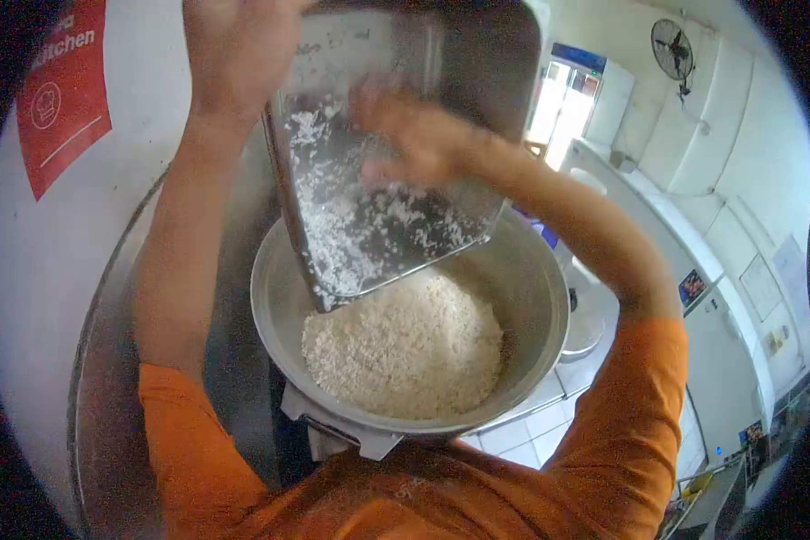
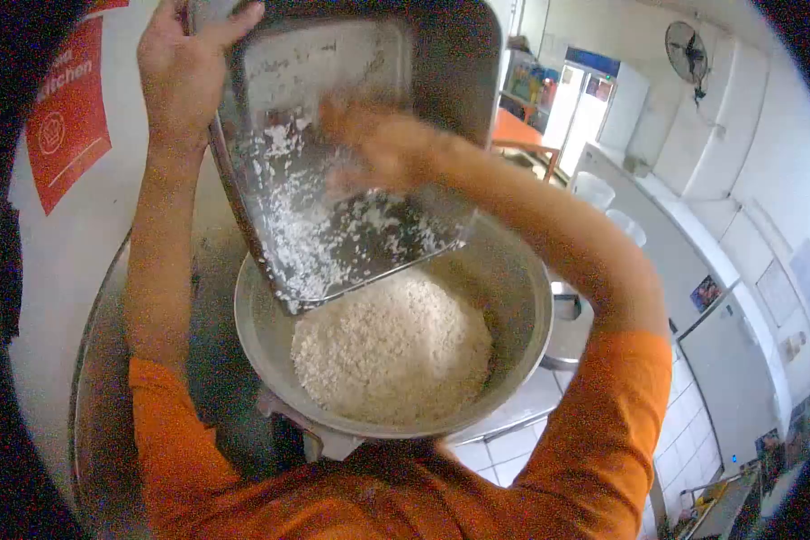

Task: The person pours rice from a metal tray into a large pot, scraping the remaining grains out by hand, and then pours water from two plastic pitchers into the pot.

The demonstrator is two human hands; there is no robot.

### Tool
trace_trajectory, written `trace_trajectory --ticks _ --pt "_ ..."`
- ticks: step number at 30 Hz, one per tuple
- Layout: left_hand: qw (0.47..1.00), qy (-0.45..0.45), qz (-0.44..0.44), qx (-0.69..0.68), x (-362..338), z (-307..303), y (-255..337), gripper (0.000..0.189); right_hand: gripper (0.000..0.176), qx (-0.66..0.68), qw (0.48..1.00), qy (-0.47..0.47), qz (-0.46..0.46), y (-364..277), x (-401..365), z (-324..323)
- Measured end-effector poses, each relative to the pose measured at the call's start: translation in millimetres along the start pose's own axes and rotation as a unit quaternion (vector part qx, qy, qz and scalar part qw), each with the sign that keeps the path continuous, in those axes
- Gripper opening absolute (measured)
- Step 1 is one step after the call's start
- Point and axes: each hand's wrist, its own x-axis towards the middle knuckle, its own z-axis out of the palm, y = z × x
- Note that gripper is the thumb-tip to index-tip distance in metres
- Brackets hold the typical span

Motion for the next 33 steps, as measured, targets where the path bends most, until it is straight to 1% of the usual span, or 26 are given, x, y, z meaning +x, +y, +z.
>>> trace_trajectory --ticks 1,2,3,5,7,9,10,12,13,14,16,17,19,20,21,22,23,24,26,27,28,29,30,31,32,33 --pt "0.999 -0.003 -0.034 0.037 6.4 -2.5 -5.0 0.022 0.069 0.051 0.996 -0.07 -0.017 -20.5 -3.0 -5.7" --pt "0.999 -0.011 -0.05 0.002 12.1 -5.2 -13.9 0.022 0.068 0.104 0.984 -0.142 -0.032 -32.4 -3.4 -9.0" --pt "0.999 -0.006 -0.05 0.003 16.5 -9.9 -22.8 0.022 0.068 0.103 0.984 -0.144 -0.036 -28.7 4.7 -12.8" --pt "0.999 -0.04 -0.008 0.017 16.9 -15.6 -35.2 0.023 0.067 -0.068 0.991 0.006 -0.113 -15.2 24.6 -25.1" --pt "0.998 -0.053 0.014 0.035 10.1 -13.3 -33.9 0.022 0.064 -0.099 0.988 0.045 -0.111 8.9 51.4 -29.3" --pt "0.995 -0.07 0.041 0.052 9.3 -11.6 -28.0 0.022 0.064 -0.124 0.976 0.181 -0.009 20.3 72.3 -25.0" --pt "0.995 -0.1 0.015 0.019 11.6 -11.9 -23.3 0.023 0.064 -0.122 0.976 0.182 -0.002 17.3 69.2 -20.5" --pt "0.991 -0.132 -0.012 -0.017 12.3 -10.7 -21.2 0.023 0.067 -0.186 0.97 0.126 -0.097 4.6 57.0 -8.7" --pt "0.991 -0.128 -0.034 -0.008 14.7 -9.6 -23.7 0.024 0.068 -0.041 0.982 0.085 -0.164 -0.3 50.2 4.7" --pt "0.991 -0.12 -0.052 0.001 17.1 -10.2 -25.5 0.025 0.069 0.102 0.967 0.041 -0.229 -5.2 43.1 20.1" --pt "0.993 -0.1 -0.056 -0.009 11.1 -12.4 -27.9 0.025 0.068 0.079 0.946 -0.044 -0.311 -32.0 26.6 28.9" --pt "0.994 -0.086 -0.069 -0.019 7.2 -14.3 -30.5 0.025 0.068 0.073 0.945 -0.042 -0.315 -28.3 32.8 24.7" --pt "0.992 -0.103 -0.075 0.021 11.9 -21.0 -37.0 0.025 0.06 0.02 0.959 -0.167 -0.227 -22.6 53.9 -6.1" --pt "0.991 -0.1 -0.077 0.033 13.3 -19.2 -34.8 0.025 0.056 0.023 0.984 0.001 -0.176 -4.7 58.6 2.3" --pt "0.991 -0.099 -0.08 0.044 15.3 -16.8 -32.1 0.026 0.056 0.025 0.985 0.004 -0.171 -2.2 65.0 -2.1" --pt "0.99 -0.107 -0.081 0.044 17.0 -14.5 -29.6 0.026 0.054 0.0 0.994 0.092 -0.064 -2.8 75.4 -7.7" --pt "0.993 -0.102 -0.062 0.008 17.5 -12.8 -28.0 0.026 0.053 -0.026 0.983 0.176 0.045 -7.6 85.0 -9.8" --pt "0.994 -0.096 -0.041 -0.029 16.3 -11.4 -25.9 0.026 0.053 0.009 0.986 0.137 0.094 -26.0 84.1 7.9" --pt "0.995 -0.086 -0.056 0.012 26.3 -25.3 -35.3 0.028 0.05 -0.048 0.967 0.249 0.034 -61.7 65.6 43.0" --pt "0.993 -0.067 -0.073 0.057 31.8 -32.9 -40.9 0.031 0.05 -0.053 0.967 0.249 0.028 -69.7 59.4 26.4" --pt "0.994 -0.045 -0.101 0.019 30.8 -36.0 -45.1 0.029 0.048 0.113 0.992 -0.016 0.053 -74.2 53.7 -4.6" --pt "0.994 -0.039 -0.1 0.019 32.2 -40.5 -51.6 0.029 0.048 0.269 0.917 -0.284 0.076 -77.6 54.0 -28.2" --pt "0.996 -0.037 -0.078 -0.018 32.0 -45.5 -60.6 0.029 0.048 0.27 0.916 -0.286 0.073 -79.2 59.3 -36.6" --pt "0.996 -0.04 -0.057 -0.055 29.4 -46.6 -62.5 0.028 0.047 0.34 0.927 -0.079 0.138 -80.3 63.0 -42.8" --pt "0.996 -0.049 -0.061 -0.053 24.7 -44.2 -62.7 0.028 0.046 0.393 0.887 0.135 0.202 -80.3 66.0 -50.1" --pt "0.994 -0.053 -0.043 -0.088 20.3 -38.0 -57.3 0.028 0.046 0.425 0.849 0.205 0.238 -69.7 80.9 -60.4"
